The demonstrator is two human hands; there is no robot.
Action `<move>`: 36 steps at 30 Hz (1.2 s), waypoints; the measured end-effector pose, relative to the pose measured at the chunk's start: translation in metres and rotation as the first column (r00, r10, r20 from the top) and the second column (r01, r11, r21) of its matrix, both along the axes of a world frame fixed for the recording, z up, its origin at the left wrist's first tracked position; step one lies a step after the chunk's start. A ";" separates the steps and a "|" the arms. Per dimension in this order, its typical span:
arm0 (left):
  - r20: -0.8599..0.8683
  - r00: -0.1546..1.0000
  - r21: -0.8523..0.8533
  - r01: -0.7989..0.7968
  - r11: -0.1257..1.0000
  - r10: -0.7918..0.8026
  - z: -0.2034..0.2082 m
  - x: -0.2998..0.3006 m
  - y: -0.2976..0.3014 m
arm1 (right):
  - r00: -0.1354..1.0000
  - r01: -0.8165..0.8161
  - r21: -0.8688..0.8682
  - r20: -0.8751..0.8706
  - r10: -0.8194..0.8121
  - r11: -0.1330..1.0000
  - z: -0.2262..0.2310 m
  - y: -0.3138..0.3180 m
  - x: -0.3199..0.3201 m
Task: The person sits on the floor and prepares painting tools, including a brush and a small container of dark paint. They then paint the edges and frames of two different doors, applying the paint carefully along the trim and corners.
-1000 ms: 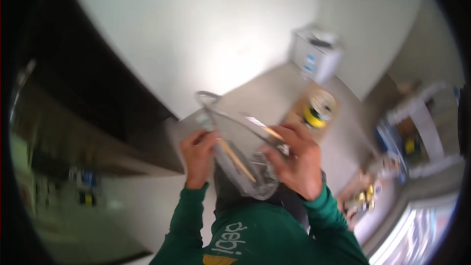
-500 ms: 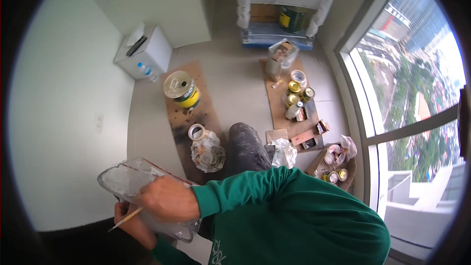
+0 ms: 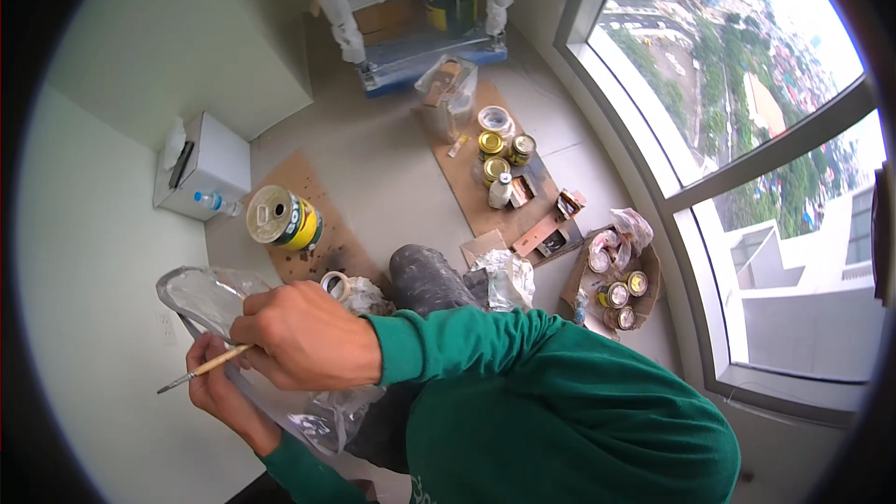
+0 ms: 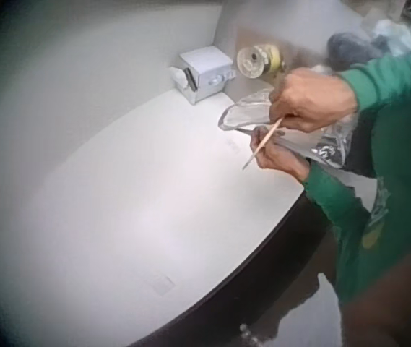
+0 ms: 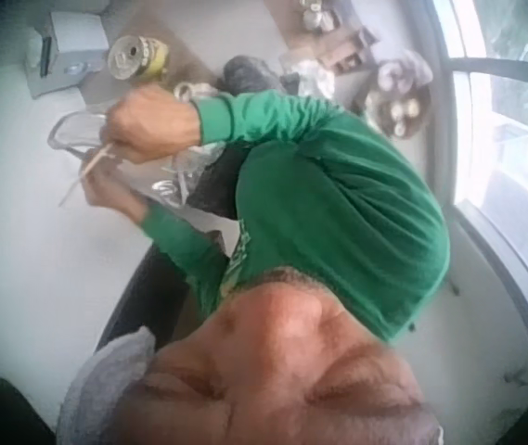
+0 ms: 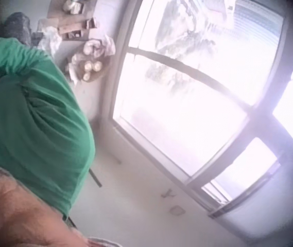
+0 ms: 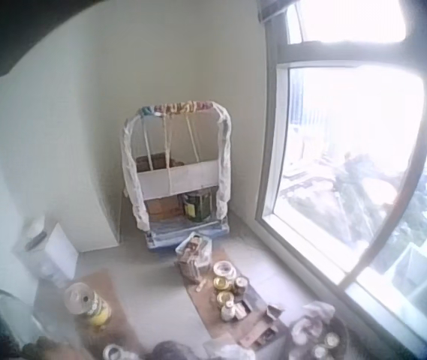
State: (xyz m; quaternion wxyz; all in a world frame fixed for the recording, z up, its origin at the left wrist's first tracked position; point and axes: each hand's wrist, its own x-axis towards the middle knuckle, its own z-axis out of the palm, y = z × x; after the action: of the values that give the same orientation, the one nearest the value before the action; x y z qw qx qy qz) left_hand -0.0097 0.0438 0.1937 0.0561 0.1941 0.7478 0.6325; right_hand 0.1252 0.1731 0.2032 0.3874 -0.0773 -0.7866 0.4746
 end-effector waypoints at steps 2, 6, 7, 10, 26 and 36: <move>0.058 0.988 0.057 0.141 0.988 -0.144 -0.004 -0.007 0.030 | 0.998 0.043 -0.044 -0.036 -0.044 0.998 -0.006 0.013 0.000; 0.273 0.906 0.148 0.292 0.945 -0.322 -0.012 -0.016 0.071 | 0.992 0.107 -0.079 -0.050 -0.112 0.991 -0.037 0.024 -0.006; 0.240 0.904 0.098 0.340 0.935 -0.354 -0.014 -0.016 0.083 | 0.993 0.114 -0.095 -0.014 -0.116 0.989 -0.045 0.029 -0.004; 0.140 0.880 -0.053 0.464 0.884 -0.453 -0.021 -0.015 0.122 | 0.975 0.172 -0.224 -0.097 -0.198 0.959 -0.061 0.048 0.014; 0.130 0.893 -0.151 0.447 0.882 -0.430 -0.166 -0.003 0.345 | 0.061 0.958 -0.213 0.803 -0.593 -0.190 -0.415 0.083 0.272; 0.147 0.874 -0.221 0.486 0.846 -0.463 -0.235 -0.043 0.473 | -0.235 0.929 0.069 0.867 -0.438 -0.362 -0.499 0.084 0.306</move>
State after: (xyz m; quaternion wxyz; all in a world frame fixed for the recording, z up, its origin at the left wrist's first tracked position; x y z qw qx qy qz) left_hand -0.0525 0.5164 -0.0410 0.2678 0.3360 0.7471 0.5072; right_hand 0.4312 0.2573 -0.2958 0.2532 -0.9057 -0.2466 0.2339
